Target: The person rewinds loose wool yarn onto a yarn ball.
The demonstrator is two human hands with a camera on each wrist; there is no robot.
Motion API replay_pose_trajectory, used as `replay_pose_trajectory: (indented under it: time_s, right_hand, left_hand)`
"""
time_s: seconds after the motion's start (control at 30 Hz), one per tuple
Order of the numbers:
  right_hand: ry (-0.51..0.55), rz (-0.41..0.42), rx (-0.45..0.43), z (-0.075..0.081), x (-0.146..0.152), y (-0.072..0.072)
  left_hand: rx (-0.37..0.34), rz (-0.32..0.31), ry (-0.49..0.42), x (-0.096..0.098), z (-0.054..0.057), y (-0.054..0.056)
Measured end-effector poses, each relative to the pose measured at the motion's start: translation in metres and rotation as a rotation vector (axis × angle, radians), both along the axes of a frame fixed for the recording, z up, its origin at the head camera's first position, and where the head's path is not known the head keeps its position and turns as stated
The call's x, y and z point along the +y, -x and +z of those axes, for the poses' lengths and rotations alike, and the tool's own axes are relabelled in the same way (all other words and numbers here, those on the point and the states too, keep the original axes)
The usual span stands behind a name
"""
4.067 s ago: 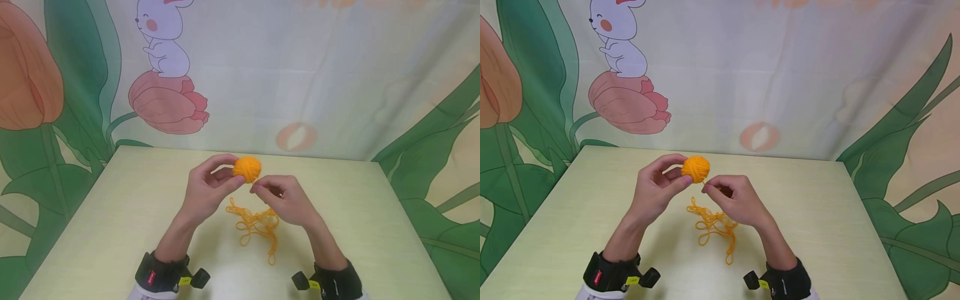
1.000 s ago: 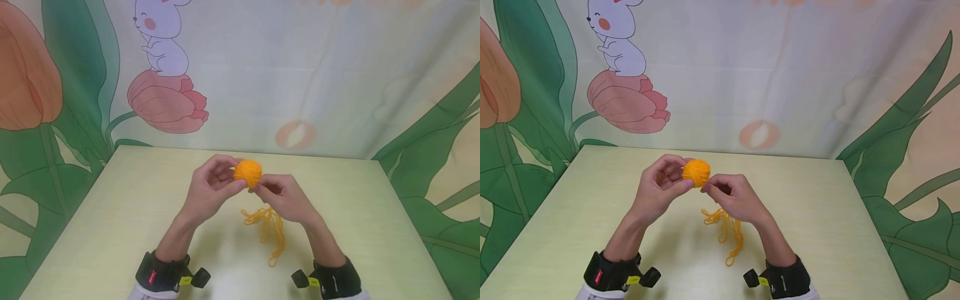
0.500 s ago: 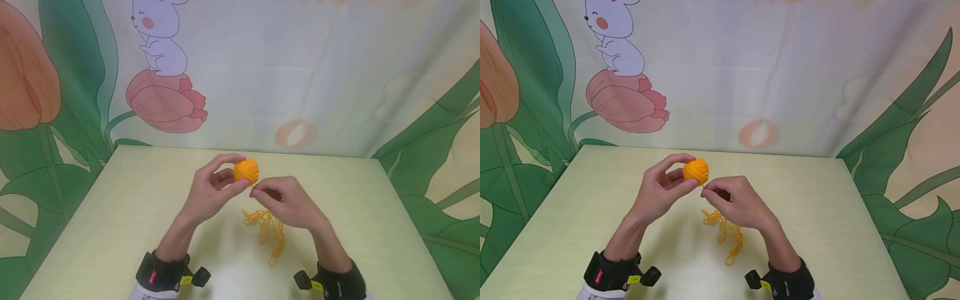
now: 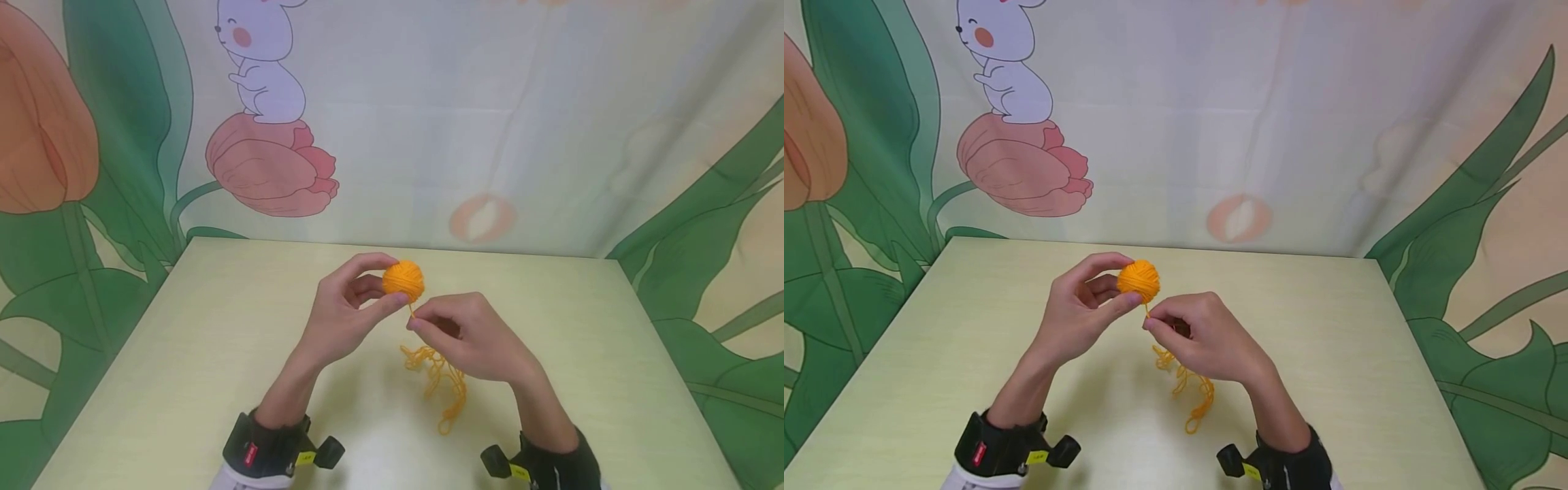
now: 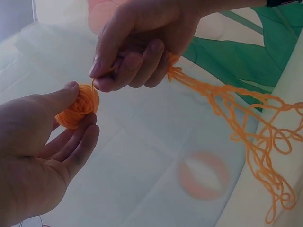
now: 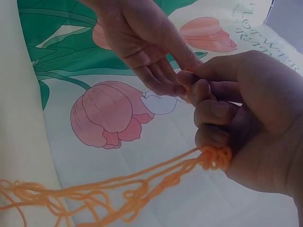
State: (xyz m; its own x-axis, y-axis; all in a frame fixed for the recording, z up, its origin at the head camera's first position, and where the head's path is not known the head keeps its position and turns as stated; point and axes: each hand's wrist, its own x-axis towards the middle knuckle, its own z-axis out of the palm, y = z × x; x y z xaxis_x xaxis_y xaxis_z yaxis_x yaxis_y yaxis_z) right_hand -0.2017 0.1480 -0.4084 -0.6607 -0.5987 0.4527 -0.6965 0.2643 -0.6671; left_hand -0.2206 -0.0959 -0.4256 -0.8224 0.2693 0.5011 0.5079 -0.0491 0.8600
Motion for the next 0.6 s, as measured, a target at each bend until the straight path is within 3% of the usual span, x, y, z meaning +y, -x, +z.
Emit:
replay_pose_trajectory:
  time_s: [0.2,0.6]
  right_hand:
    - [0.044,0.013,0.006,0.005,0.004,-0.003]
    - [0.233,-0.033,-0.046,0.014,0.014,-0.009]
  left_hand:
    - [0.048,0.03,0.07,0.003,-0.002,0.001]
    - [0.04,-0.054,0.174,0.005,-0.002,-0.002]
